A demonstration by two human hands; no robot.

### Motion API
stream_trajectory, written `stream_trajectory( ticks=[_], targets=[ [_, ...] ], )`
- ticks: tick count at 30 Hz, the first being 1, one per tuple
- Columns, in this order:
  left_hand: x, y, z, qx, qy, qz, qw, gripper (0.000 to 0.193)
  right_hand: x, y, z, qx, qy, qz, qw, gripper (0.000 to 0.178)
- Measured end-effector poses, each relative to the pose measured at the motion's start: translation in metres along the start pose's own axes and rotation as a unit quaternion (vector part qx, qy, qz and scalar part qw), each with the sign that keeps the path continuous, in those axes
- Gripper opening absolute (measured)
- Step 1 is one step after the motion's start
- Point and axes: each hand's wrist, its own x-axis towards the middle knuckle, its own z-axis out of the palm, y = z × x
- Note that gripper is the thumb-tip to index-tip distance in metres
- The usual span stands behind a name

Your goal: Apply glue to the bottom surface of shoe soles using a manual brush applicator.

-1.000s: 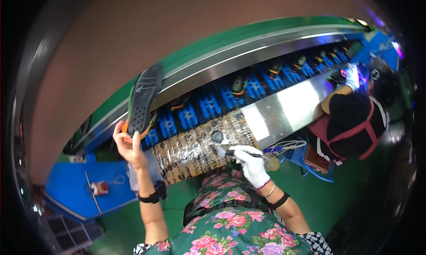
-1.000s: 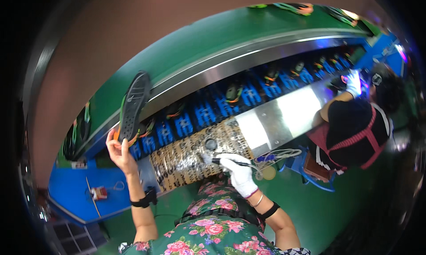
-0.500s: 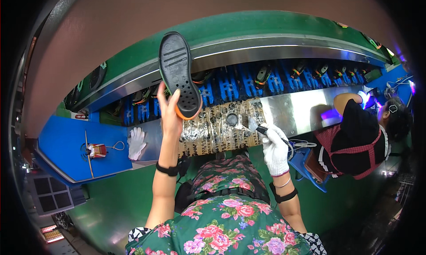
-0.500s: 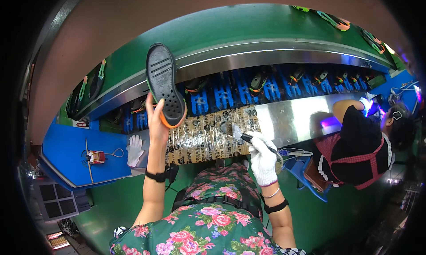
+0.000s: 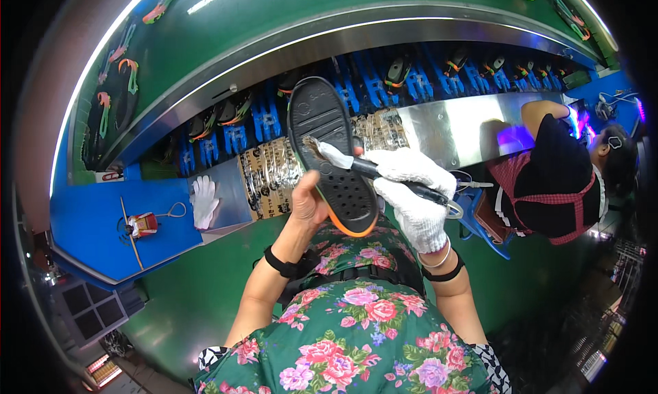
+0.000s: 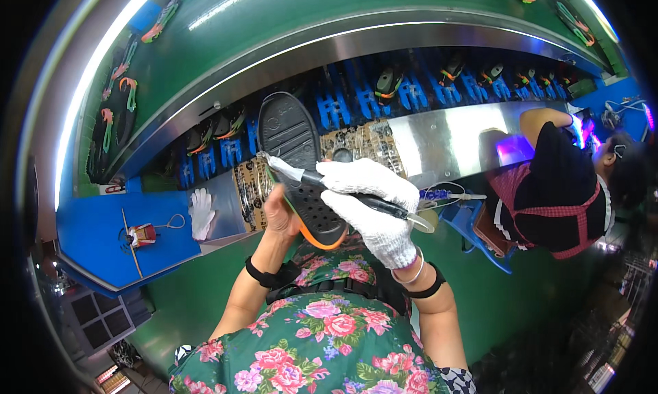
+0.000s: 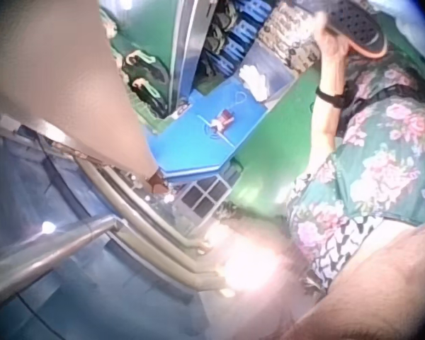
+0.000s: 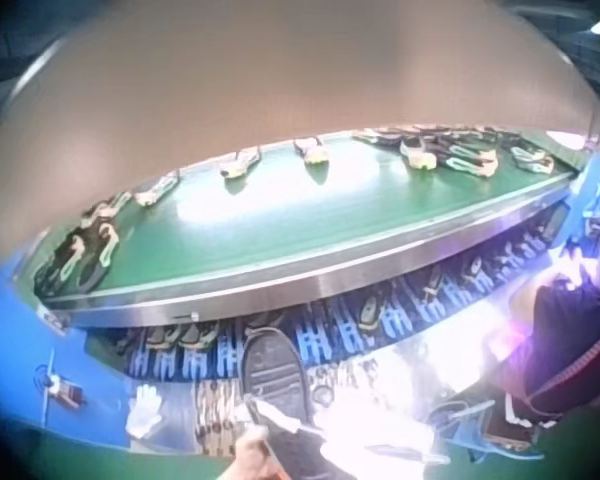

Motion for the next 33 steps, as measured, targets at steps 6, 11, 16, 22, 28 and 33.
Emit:
stream_trajectory(
  ticks=[6, 11, 16, 22, 28, 33],
  targets=[
    [-0.001, -0.008, 0.005, -0.222, 0.011, -0.002, 0.975, 0.100, 0.003, 0.000, -0.004, -0.194, -0.064, -0.150, 0.967, 0.019],
    [0.000, -0.015, 0.016, -0.133, 0.055, 0.049, 0.988, 0.092, 0.002, 0.006, -0.003, -0.268, -0.093, -0.211, 0.935, 0.023],
    [-0.003, -0.032, 0.029, -0.045, 0.135, 0.051, 0.988, 0.098, 0.008, 0.009, -0.003, -0.290, -0.097, -0.221, 0.926, 0.026],
    [0.000, -0.045, 0.005, -0.184, -0.065, 0.027, 0.980, 0.112, 0.006, -0.001, 0.005, -0.311, -0.103, -0.199, 0.924, 0.030],
    [0.003, -0.053, -0.013, -0.205, -0.045, 0.104, 0.972, 0.090, 0.012, -0.009, 0.010, -0.335, -0.097, -0.203, 0.915, 0.034],
    [0.009, -0.049, -0.024, -0.101, -0.132, 0.081, 0.983, 0.086, 0.008, -0.004, 0.011, -0.302, -0.157, -0.196, 0.920, 0.039]
  ],
)
